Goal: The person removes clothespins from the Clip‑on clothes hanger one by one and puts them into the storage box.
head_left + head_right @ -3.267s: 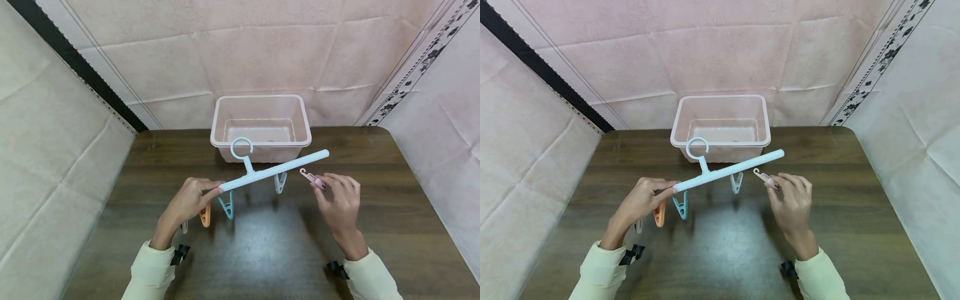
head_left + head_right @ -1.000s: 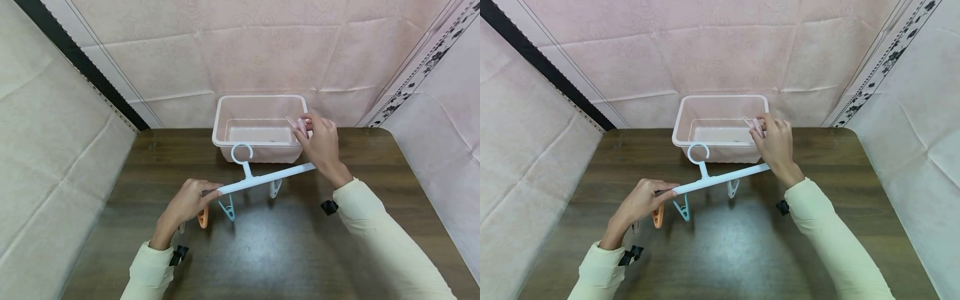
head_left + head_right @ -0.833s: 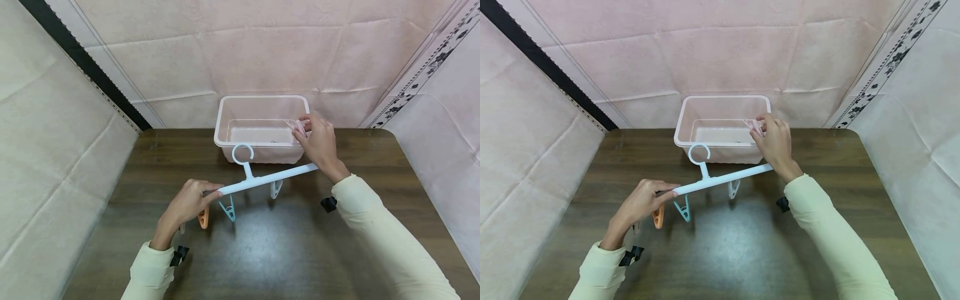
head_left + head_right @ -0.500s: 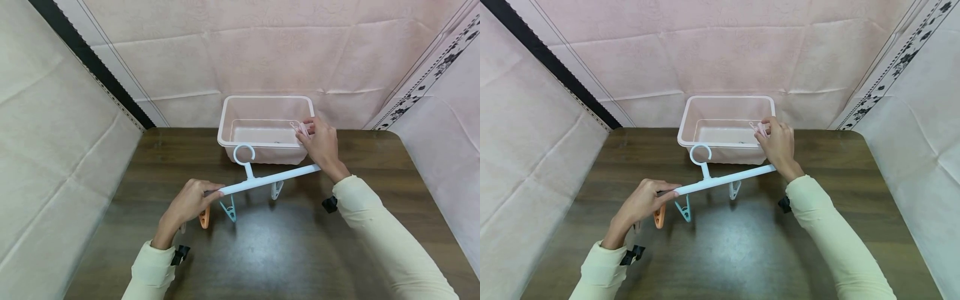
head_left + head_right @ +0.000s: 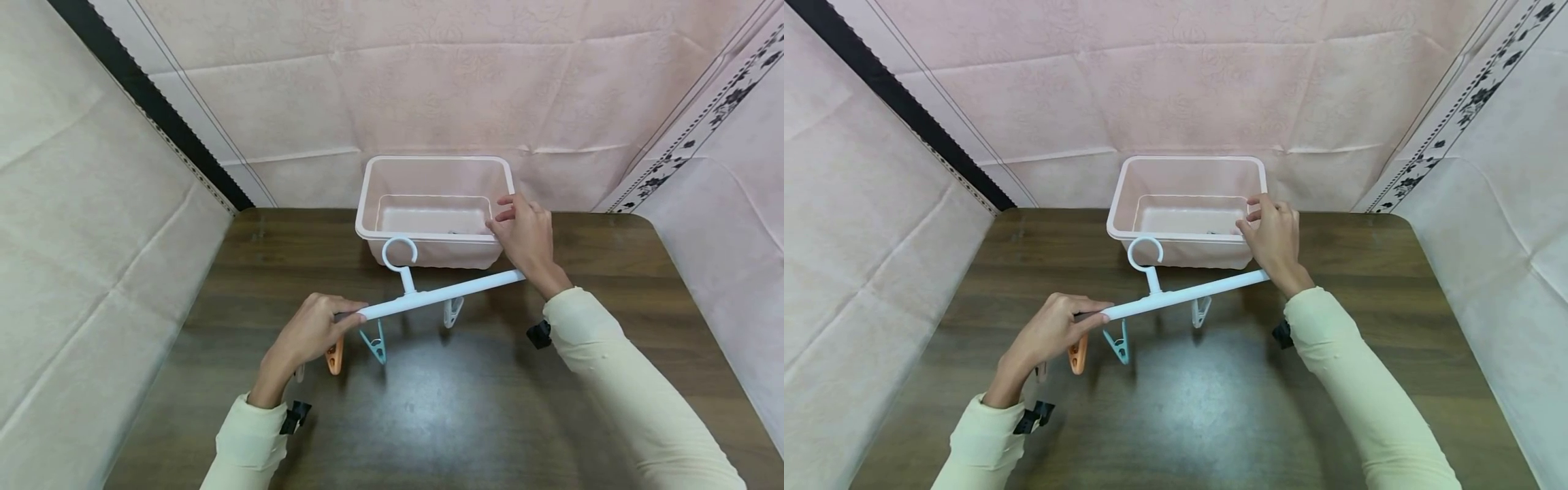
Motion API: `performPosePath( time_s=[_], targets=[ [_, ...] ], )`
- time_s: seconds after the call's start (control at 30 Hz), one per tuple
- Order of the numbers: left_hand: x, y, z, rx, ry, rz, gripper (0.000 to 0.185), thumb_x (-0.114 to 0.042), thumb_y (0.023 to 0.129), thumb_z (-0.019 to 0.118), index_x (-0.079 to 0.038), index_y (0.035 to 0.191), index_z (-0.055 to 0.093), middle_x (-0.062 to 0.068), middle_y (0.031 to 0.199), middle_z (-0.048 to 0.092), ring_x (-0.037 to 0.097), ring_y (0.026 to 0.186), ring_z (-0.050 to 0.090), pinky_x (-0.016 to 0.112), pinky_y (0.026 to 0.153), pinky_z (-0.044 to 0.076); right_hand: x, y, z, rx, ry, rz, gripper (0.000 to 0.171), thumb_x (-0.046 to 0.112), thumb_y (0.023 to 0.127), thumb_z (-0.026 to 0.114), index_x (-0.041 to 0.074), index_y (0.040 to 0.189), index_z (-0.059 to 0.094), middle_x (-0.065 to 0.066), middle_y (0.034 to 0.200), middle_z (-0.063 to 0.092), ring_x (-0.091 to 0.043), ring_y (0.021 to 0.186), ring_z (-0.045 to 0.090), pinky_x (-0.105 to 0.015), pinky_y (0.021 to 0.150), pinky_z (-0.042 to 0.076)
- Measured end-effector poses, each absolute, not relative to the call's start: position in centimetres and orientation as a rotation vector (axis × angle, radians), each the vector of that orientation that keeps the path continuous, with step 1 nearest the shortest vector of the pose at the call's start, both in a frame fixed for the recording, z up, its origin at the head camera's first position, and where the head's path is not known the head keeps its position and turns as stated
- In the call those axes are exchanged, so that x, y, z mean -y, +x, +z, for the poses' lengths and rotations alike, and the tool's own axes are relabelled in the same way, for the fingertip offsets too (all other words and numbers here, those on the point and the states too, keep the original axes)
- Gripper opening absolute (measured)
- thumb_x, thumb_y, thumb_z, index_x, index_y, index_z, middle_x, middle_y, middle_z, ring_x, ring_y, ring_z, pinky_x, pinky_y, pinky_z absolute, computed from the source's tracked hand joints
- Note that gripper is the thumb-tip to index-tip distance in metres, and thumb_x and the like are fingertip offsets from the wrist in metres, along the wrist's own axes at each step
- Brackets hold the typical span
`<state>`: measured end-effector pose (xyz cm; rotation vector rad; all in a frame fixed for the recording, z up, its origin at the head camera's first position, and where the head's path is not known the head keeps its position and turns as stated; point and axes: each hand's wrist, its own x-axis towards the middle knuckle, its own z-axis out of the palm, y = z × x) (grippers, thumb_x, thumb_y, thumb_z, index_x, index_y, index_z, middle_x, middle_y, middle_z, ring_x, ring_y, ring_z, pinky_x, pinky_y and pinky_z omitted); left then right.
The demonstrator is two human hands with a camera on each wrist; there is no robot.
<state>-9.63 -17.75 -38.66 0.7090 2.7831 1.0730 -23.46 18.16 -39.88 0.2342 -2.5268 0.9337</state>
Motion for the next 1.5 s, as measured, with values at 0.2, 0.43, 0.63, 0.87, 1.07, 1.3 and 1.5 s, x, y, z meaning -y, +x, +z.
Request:
performPosePath(
  time_s=[0.2,0.43,0.63,0.87,1.07,1.3,1.5],
  targets=[
    [17.7,-9.5,-38.8,-2.784,0.712,1.075,0.024,-0.013,0.094,0.071,-0.002,0.116,0.074,0.006,0.09,0.071,0.003,0.044,0.041,0.024,0.042,0.037,-18.3,-23.2,-39.8,2.531,0.232,0.92,0.038,0.014,0.087,0.08,-0.001,0.117,0.062,-0.019,0.096,0.073,-0.037,0.107,0.055,-0.051,0.094,0.031],
    [17.6,-9.4,-38.8,-2.789,0.714,1.074,0.025,-0.013,0.094,0.072,-0.002,0.116,0.074,0.008,0.094,0.072,0.003,0.042,0.042,0.025,0.041,0.038,-18.4,-22.3,-38.9,2.543,0.284,0.947,0.039,0.016,0.085,0.081,-0.001,0.116,0.064,-0.019,0.104,0.071,-0.039,0.113,0.052,-0.052,0.094,0.03],
    [17.2,-9.6,-38.5,-2.794,0.724,1.078,0.025,-0.013,0.094,0.072,-0.002,0.116,0.075,0.009,0.096,0.072,0.004,0.043,0.043,0.025,0.041,0.039,-18.6,-20.7,-37.4,2.543,0.304,0.953,0.046,0.019,0.087,0.08,-0.002,0.124,0.064,-0.021,0.121,0.065,-0.041,0.122,0.048,-0.056,0.1,0.028],
    [16.9,-9.5,-38.3,-2.802,0.703,1.058,0.026,-0.014,0.094,0.072,-0.002,0.117,0.074,0.01,0.098,0.072,0.005,0.044,0.043,0.025,0.042,0.039,-19.0,-17.8,-36.8,2.414,0.301,0.865,0.051,0.023,0.087,0.078,0.001,0.129,0.061,-0.016,0.125,0.063,-0.04,0.118,0.047,-0.055,0.093,0.029],
    [16.8,-9.6,-37.8,-2.795,0.731,1.061,0.026,-0.014,0.094,0.072,-0.002,0.117,0.074,0.01,0.101,0.072,0.005,0.044,0.044,0.025,0.042,0.039,-19.1,-15.4,-37.1,2.313,0.295,0.866,0.056,0.022,0.084,0.08,0.001,0.131,0.059,-0.017,0.126,0.061,-0.039,0.116,0.049,-0.054,0.092,0.03],
    [16.6,-9.4,-37.3,-2.804,0.723,1.072,0.027,-0.013,0.094,0.072,-0.002,0.118,0.074,0.011,0.101,0.072,0.005,0.043,0.044,0.025,0.041,0.039,-18.3,-13.0,-36.8,2.286,0.301,0.883,0.065,0.028,0.083,0.08,0.004,0.138,0.054,-0.016,0.132,0.057,-0.04,0.119,0.044,-0.054,0.091,0.029],
    [16.4,-9.4,-37.5,-2.806,0.707,1.086,0.027,-0.013,0.094,0.072,-0.003,0.118,0.074,0.011,0.101,0.072,0.005,0.042,0.043,0.025,0.041,0.039,-17.7,-11.1,-36.9,2.235,0.279,0.946,0.063,0.026,0.084,0.078,0.004,0.137,0.055,-0.016,0.135,0.055,-0.039,0.122,0.044,-0.052,0.098,0.027]
  ],
)
